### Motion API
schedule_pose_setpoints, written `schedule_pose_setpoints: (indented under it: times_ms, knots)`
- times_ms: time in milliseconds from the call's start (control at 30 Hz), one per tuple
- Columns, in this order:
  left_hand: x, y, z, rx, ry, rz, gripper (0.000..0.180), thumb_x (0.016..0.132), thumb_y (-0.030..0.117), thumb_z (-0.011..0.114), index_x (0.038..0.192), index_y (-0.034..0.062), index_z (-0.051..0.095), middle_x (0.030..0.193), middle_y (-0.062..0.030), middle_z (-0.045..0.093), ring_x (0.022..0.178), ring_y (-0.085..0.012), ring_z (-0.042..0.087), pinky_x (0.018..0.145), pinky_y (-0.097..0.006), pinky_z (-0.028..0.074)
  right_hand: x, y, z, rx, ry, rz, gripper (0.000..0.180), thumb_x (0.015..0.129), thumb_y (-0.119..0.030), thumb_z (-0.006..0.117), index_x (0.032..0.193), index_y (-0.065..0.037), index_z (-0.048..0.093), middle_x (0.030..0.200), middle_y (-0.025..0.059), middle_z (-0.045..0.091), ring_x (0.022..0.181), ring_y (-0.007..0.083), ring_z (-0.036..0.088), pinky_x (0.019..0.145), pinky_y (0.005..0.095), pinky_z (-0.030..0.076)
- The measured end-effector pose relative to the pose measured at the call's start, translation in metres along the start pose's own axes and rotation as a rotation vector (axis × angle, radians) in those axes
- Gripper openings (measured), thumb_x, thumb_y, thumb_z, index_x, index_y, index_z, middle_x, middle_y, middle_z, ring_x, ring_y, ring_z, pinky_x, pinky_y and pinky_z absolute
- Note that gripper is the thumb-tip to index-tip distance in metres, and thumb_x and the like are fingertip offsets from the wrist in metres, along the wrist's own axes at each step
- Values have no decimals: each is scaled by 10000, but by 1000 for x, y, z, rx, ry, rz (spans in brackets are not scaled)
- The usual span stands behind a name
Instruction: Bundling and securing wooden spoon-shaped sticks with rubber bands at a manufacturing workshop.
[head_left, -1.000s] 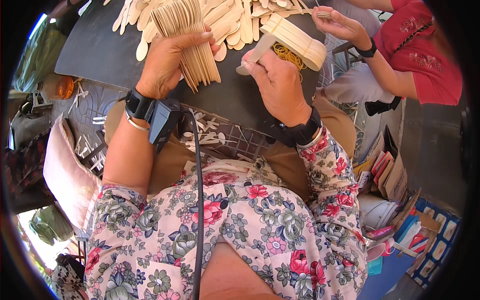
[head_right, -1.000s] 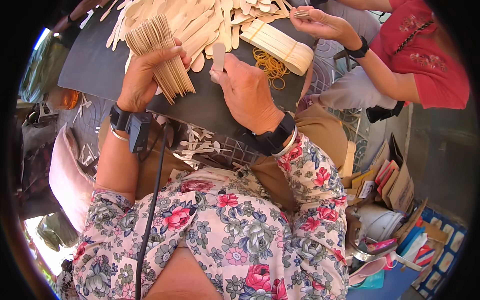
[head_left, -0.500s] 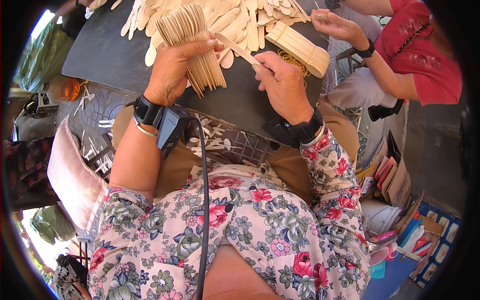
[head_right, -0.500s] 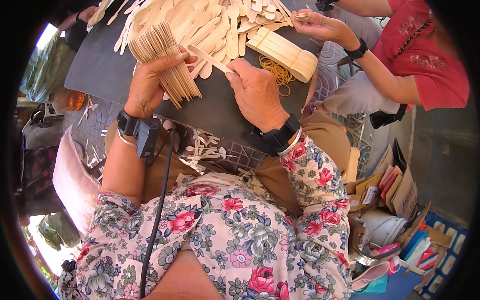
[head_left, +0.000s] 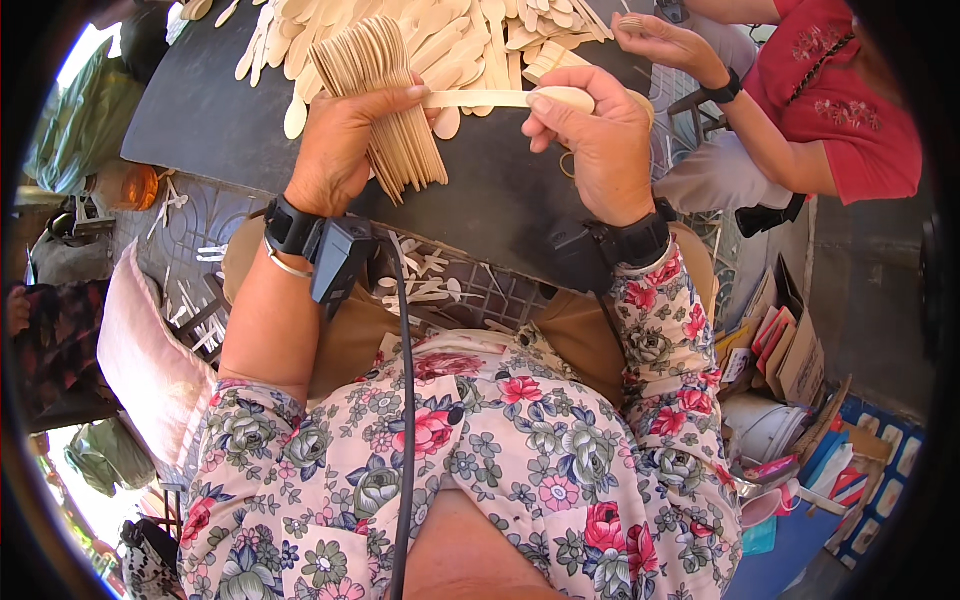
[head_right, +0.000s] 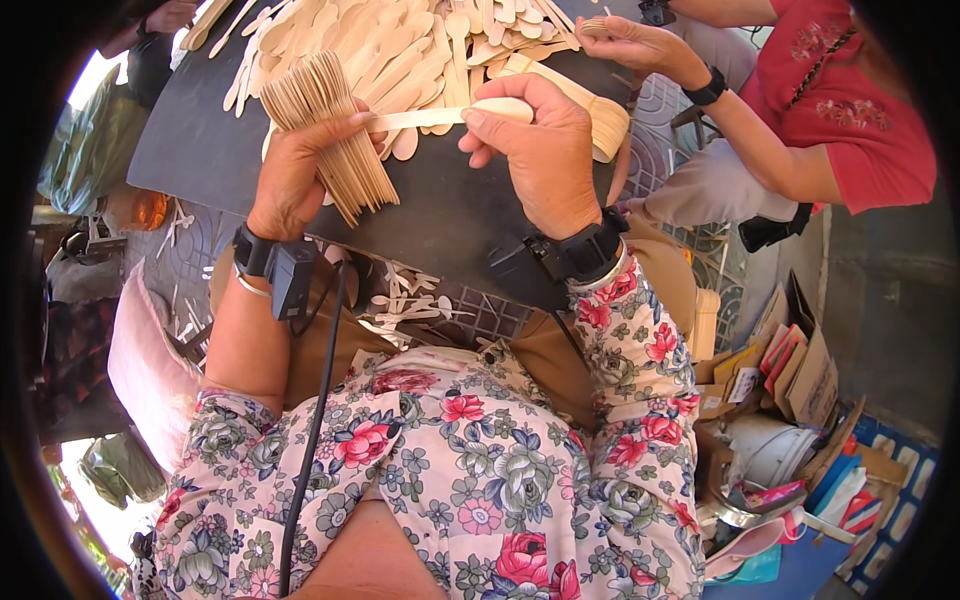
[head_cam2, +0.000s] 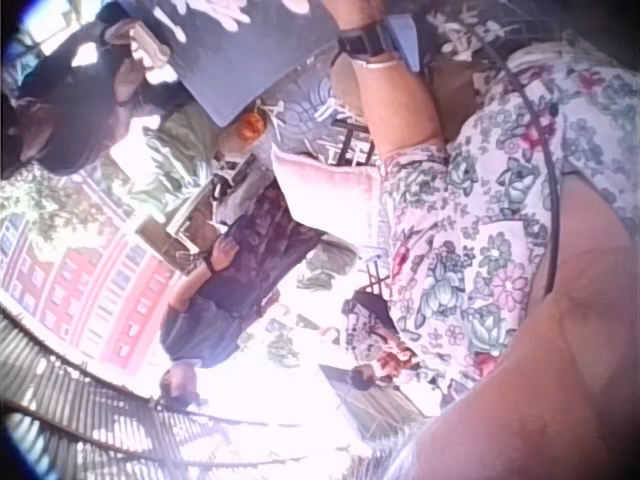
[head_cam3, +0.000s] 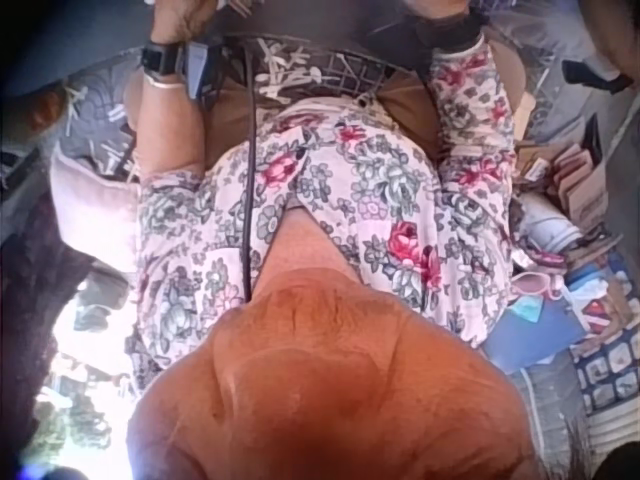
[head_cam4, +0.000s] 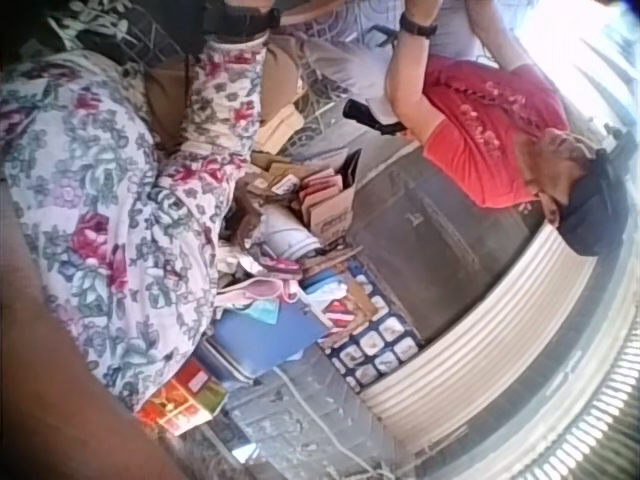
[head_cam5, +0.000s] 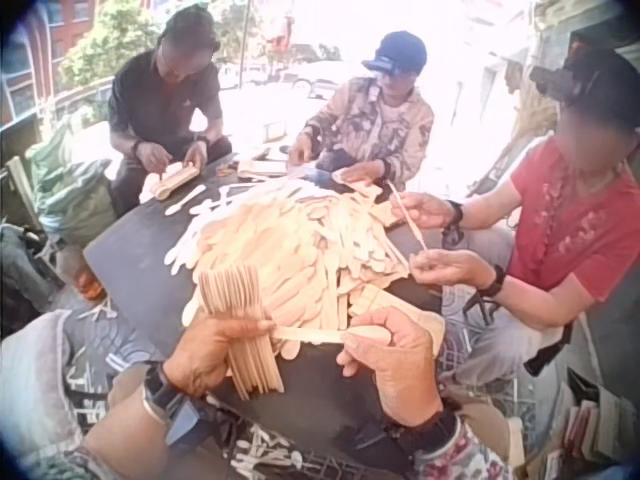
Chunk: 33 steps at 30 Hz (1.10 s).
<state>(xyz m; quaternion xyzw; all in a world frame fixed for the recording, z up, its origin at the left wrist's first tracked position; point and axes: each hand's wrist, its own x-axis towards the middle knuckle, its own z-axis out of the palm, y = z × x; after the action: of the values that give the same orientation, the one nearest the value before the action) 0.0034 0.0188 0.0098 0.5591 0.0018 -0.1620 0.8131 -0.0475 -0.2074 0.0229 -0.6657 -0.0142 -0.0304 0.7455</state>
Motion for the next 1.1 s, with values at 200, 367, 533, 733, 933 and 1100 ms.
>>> schedule_pose_setpoints:
  times_ms: [200,367,533,733,933,1100]
  knots:
    - [-6,-2,4,47,-101,-164,285,848,49,686,1097,-48,588,945,-132,673,851,-241,698,765,-355,583,9,3,-7,374,140,-92,183,942,-69,582,1075,56,564,887,120,663,704,174,666,581,264,532]
    - [-11,-11,13,-38,-266,-290,304,853,63,676,1133,-20,591,1008,-126,672,929,-243,686,803,-348,574,10,-3,-20,206,184,-219,207,958,-133,582,1064,46,593,831,88,649,671,134,645,555,254,519]
    - [-11,-7,13,-50,-295,-347,307,852,47,671,1142,-17,589,1019,-131,673,951,-248,679,841,-354,561,7,-4,-15,84,14,-75,201,938,-161,627,1030,18,632,784,41,642,590,94,615,490,223,496]
    - [-12,-15,17,-41,-305,-363,287,819,3,688,1094,-49,622,969,-152,695,871,-252,703,801,-350,577,6,8,6,141,-123,55,215,932,-152,636,1065,17,640,766,34,643,544,89,616,455,208,498]
    - [-14,-15,26,-137,-323,-321,272,836,-3,661,1103,-41,624,960,-128,694,840,-224,691,787,-336,570,6,11,8,139,-166,61,276,943,-112,600,1160,58,586,818,62,624,603,115,633,494,239,543]
    - [-17,-13,27,-116,-351,-222,281,846,-15,642,1125,-39,618,958,-103,691,866,-210,673,800,-329,569,6,8,11,74,-219,89,423,923,-69,597,1286,116,484,943,127,627,695,146,642,576,259,561]
